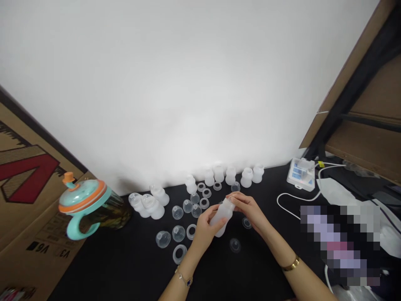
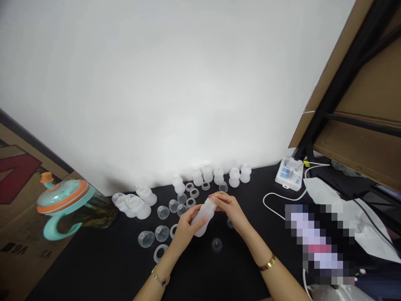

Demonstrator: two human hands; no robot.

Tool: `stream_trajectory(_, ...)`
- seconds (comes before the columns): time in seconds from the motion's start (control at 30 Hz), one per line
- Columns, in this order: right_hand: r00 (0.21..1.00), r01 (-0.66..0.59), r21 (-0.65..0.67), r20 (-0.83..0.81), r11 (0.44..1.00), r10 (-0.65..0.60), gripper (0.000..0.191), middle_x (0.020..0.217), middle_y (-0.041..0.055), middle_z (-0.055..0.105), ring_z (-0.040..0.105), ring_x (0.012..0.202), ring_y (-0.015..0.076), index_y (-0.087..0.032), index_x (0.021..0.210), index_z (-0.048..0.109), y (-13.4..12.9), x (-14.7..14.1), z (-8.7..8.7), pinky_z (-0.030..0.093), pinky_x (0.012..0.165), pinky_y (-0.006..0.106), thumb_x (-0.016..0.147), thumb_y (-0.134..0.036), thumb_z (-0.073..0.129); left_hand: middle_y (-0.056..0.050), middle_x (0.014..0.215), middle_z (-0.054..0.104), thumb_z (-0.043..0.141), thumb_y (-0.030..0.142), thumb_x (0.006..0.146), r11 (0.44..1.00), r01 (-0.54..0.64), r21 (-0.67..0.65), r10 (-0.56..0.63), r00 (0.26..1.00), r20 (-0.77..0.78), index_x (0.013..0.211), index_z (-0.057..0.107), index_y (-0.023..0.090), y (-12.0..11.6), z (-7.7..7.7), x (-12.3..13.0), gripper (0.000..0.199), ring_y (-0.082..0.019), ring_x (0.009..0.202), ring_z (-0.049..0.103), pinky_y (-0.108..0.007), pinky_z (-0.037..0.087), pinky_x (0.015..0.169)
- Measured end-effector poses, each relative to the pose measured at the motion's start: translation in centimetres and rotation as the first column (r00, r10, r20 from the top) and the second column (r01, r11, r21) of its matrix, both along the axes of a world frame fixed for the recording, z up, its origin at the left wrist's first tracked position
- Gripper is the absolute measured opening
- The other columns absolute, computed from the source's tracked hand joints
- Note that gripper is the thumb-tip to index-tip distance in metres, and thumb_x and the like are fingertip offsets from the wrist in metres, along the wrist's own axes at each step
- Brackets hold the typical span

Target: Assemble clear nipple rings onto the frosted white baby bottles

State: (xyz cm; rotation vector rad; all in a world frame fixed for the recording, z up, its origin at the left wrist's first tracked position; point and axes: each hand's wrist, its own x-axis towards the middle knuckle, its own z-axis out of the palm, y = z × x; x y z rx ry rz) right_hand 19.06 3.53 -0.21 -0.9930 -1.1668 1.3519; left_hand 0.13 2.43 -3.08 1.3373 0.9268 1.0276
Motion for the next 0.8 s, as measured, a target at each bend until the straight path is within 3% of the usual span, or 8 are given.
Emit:
stream_trajectory(0.17, 0.999, -0.016, -0.048, -0.031, 0.999, 0.014, 0.039, 0.105, 0.0093, 0.072, 0.063, 0.099, 0.0276, -0.021, 0.103, 0.077, 0.0, 0.1, 0.3, 0.051, 0.083, 0.037, 0.078, -0.050, 0.075, -0.011, 0.103, 0.076, 0.079, 0.036, 0.074, 1.000, 0.003, -0.021, -0.003, 0.999, 0.033, 0.115, 0.063, 0.015, 0.2, -0.1, -0.4, 0.049, -0.027, 0.094, 0.071, -0.033, 0.054, 0.079)
stream_trajectory(0.5, 0.992, -0.024, -0.094, -0.128, 0.995, 0.012, 0.041, 0.110, 0.0129, 0.075, 0.064, 0.108, 0.0315, -0.020, 0.103, 0.078, 0.0, 0.1, -0.2, 0.047, 0.092, 0.043, 0.074, -0.048, 0.079, -0.009, 0.094, 0.077, 0.081, 0.036, 0.072, 0.992, 0.086, -0.090, -0.078, 0.993, 0.088, 0.112, 0.064, 0.014, 0.0, 0.2, -0.2, 0.048, -0.024, 0.084, 0.071, -0.030, 0.051, 0.072)
stream_trajectory(0.8, 0.997, 0.066, -0.090, -0.026, 0.994, -0.069, 0.035, 0.104, 0.0111, 0.077, 0.066, 0.102, 0.0310, -0.021, 0.097, 0.080, 0.4, 0.1, -1.0, 0.051, 0.085, 0.039, 0.073, -0.047, 0.080, -0.012, 0.103, 0.076, 0.080, 0.034, 0.073, 0.995, 0.079, -0.056, -0.076, 0.996, 0.053, 0.116, 0.063, 0.015, 0.1, 0.0, -0.2, 0.050, -0.028, 0.095, 0.069, -0.034, 0.052, 0.081)
